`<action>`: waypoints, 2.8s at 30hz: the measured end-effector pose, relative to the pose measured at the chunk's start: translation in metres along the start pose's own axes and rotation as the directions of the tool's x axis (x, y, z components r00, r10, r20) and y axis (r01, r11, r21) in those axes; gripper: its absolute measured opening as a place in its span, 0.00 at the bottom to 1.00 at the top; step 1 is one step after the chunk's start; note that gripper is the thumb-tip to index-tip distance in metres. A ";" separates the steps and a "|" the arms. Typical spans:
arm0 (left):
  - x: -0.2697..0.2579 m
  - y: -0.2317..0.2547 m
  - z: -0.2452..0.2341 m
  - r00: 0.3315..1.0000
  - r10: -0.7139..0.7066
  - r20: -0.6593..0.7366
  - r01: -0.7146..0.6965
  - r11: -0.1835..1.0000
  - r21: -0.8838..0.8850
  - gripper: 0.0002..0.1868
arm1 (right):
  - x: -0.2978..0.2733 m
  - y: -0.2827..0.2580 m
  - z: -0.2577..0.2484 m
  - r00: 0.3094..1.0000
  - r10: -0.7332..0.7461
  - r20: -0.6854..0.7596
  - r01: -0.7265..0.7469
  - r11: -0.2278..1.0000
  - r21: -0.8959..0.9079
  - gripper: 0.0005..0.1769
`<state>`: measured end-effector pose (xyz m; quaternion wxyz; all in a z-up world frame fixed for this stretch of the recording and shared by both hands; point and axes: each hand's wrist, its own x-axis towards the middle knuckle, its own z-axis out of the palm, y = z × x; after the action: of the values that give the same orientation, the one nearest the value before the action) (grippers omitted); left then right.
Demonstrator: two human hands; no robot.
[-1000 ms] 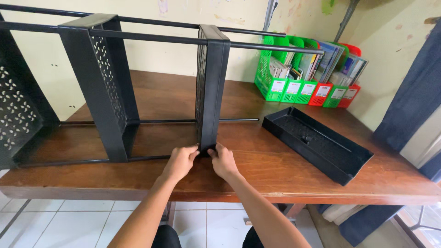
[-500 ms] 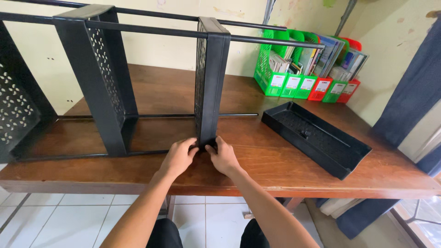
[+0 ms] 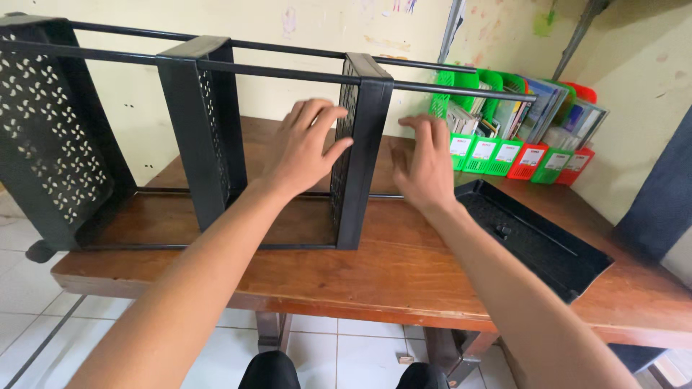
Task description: The person assembles a black perforated metal shelving unit by inserting horizontal rods into vertical side panels. They repeatedly remove and reinsert rods to adjust alignment, then place a perforated tray on the table and continue fitting rods into the frame.
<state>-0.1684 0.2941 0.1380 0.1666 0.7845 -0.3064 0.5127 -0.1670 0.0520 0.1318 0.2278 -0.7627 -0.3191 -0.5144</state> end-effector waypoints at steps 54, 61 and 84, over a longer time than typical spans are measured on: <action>0.032 0.031 -0.008 0.941 0.116 -0.317 -0.057 0.981 0.188 0.26 | 0.030 -0.018 -0.032 0.972 -0.058 -0.227 0.023 0.988 -0.153 0.17; -0.017 0.033 0.011 0.951 0.100 -0.293 -0.029 0.971 0.235 0.24 | -0.012 -0.023 -0.020 0.987 -0.066 -0.148 0.052 0.994 -0.098 0.21; -0.150 0.015 0.100 0.888 -0.398 0.229 0.438 0.884 -0.162 0.09 | -0.149 0.016 0.058 0.956 0.189 0.223 -0.171 0.980 -0.097 0.14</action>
<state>-0.1505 0.2719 -0.0404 0.3252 0.8554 -0.1959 0.3523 -0.1578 0.0429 -0.0283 0.2058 -0.8514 -0.2528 -0.4109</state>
